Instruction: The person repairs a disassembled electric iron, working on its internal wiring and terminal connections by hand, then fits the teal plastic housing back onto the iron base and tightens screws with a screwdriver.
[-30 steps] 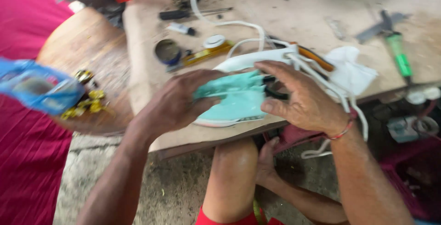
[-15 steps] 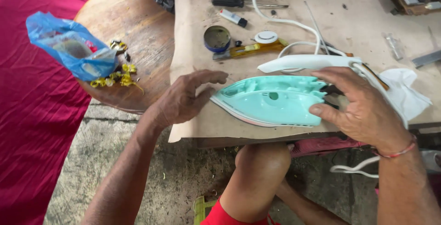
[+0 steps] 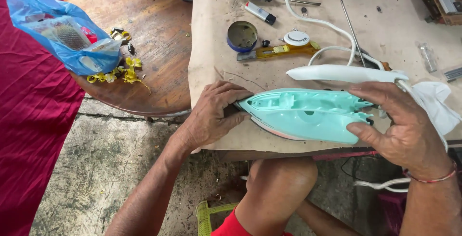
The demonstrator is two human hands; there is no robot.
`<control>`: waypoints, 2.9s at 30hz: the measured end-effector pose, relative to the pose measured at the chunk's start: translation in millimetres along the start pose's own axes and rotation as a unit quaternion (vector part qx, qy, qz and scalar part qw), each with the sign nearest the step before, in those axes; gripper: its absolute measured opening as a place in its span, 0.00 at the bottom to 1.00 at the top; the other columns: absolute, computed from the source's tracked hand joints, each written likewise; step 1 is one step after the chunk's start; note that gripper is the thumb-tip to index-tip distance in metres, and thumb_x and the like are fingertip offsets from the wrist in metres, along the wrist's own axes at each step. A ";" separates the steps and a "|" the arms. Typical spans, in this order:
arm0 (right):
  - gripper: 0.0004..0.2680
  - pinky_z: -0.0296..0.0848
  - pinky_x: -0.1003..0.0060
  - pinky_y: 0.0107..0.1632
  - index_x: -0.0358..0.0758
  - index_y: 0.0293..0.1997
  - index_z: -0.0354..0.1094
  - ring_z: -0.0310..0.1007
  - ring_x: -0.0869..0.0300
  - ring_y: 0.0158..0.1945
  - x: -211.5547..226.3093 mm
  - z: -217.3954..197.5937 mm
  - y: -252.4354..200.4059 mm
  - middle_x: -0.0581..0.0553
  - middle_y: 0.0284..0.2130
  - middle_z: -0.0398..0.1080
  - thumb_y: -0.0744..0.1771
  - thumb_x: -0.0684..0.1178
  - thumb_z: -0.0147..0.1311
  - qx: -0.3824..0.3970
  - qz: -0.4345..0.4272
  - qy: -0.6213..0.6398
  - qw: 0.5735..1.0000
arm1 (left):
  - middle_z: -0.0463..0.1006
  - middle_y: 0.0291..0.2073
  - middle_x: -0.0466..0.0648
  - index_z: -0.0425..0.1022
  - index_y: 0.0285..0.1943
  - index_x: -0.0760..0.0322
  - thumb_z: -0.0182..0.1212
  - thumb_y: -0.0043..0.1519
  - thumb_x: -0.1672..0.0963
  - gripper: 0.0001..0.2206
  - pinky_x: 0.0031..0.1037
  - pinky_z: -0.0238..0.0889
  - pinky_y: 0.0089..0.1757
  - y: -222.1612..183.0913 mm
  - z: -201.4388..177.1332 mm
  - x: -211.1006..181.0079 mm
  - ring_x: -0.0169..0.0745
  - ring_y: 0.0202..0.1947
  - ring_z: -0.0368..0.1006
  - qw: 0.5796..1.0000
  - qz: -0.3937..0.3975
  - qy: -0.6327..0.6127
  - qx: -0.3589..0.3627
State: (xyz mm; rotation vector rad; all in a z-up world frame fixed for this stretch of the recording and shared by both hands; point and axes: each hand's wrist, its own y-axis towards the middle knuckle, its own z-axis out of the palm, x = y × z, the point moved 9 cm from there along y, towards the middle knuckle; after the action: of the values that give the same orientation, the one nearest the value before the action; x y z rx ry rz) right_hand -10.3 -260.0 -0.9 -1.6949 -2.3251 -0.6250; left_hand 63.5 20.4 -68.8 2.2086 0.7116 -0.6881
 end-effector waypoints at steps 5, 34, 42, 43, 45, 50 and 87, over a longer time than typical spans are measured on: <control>0.18 0.69 0.52 0.64 0.26 0.61 0.68 0.72 0.44 0.59 2.9 -6.6 0.8 0.30 0.55 0.71 0.66 0.46 0.58 -0.069 -0.021 0.052 0.996 | 0.79 0.55 0.47 0.70 0.64 0.60 0.58 0.65 0.50 0.20 0.39 0.59 0.55 -6.8 -1.0 3.7 0.48 0.54 0.73 0.998 -0.035 -0.035 -0.043; 0.21 0.69 0.52 0.66 0.36 0.66 0.65 0.70 0.47 0.64 27.7 -1.4 16.5 0.36 0.61 0.70 0.66 0.48 0.60 0.025 -0.062 -0.011 0.998 | 0.80 0.51 0.54 0.74 0.59 0.66 0.56 0.67 0.51 0.18 0.41 0.60 0.52 -1.6 0.5 -5.8 0.50 0.51 0.73 0.999 -0.022 -0.025 0.003; 0.23 0.70 0.43 0.66 0.51 0.78 0.47 0.61 0.42 0.71 12.7 25.5 3.1 0.36 0.69 0.55 0.73 0.65 0.39 0.025 -0.083 0.048 0.995 | 0.73 0.63 0.63 0.58 0.74 0.68 0.52 0.59 0.37 0.42 0.55 0.59 0.55 35.2 15.8 -41.2 0.61 0.59 0.69 0.991 -0.051 0.031 0.118; 0.24 0.61 0.40 0.70 0.50 0.78 0.46 0.55 0.40 0.75 11.6 26.6 2.4 0.36 0.72 0.53 0.72 0.66 0.38 0.034 -0.080 0.050 0.995 | 0.69 0.66 0.64 0.54 0.75 0.67 0.48 0.57 0.35 0.45 0.56 0.63 0.53 40.8 26.7 -43.7 0.63 0.60 0.69 0.988 -0.058 0.026 0.143; 0.26 0.53 0.37 0.74 0.49 0.78 0.44 0.48 0.39 0.79 13.1 23.6 -0.7 0.36 0.75 0.50 0.72 0.67 0.37 0.037 -0.075 0.052 0.995 | 0.66 0.68 0.64 0.51 0.77 0.66 0.45 0.56 0.34 0.47 0.58 0.67 0.51 44.9 37.7 -47.2 0.66 0.60 0.69 0.983 -0.060 0.024 0.171; 0.25 0.52 0.46 0.75 0.42 0.77 0.44 0.49 0.42 0.78 9.4 7.4 -18.5 0.34 0.74 0.50 0.72 0.63 0.38 0.014 -0.011 0.134 0.991 | 0.78 0.47 0.52 0.64 0.67 0.62 0.59 0.61 0.44 0.30 0.39 0.73 0.35 42.3 36.1 -32.7 0.46 0.41 0.76 0.983 -0.119 0.009 0.137; 0.51 0.58 0.38 0.67 0.46 0.75 0.42 0.51 0.38 0.73 -22.7 40.1 -4.8 0.36 0.69 0.48 0.50 0.64 0.82 0.060 -0.023 0.096 0.993 | 0.84 0.39 0.43 0.70 0.68 0.52 0.64 0.57 0.47 0.28 0.29 0.68 0.34 56.1 39.3 -17.8 0.36 0.33 0.75 0.965 -0.153 0.005 0.215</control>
State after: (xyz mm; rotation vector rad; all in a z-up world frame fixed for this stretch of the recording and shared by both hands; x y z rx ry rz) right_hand -3.9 -262.9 -46.7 -1.4644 -2.2251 -0.6143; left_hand 77.6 -47.7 -55.6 2.5171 0.9968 -1.0715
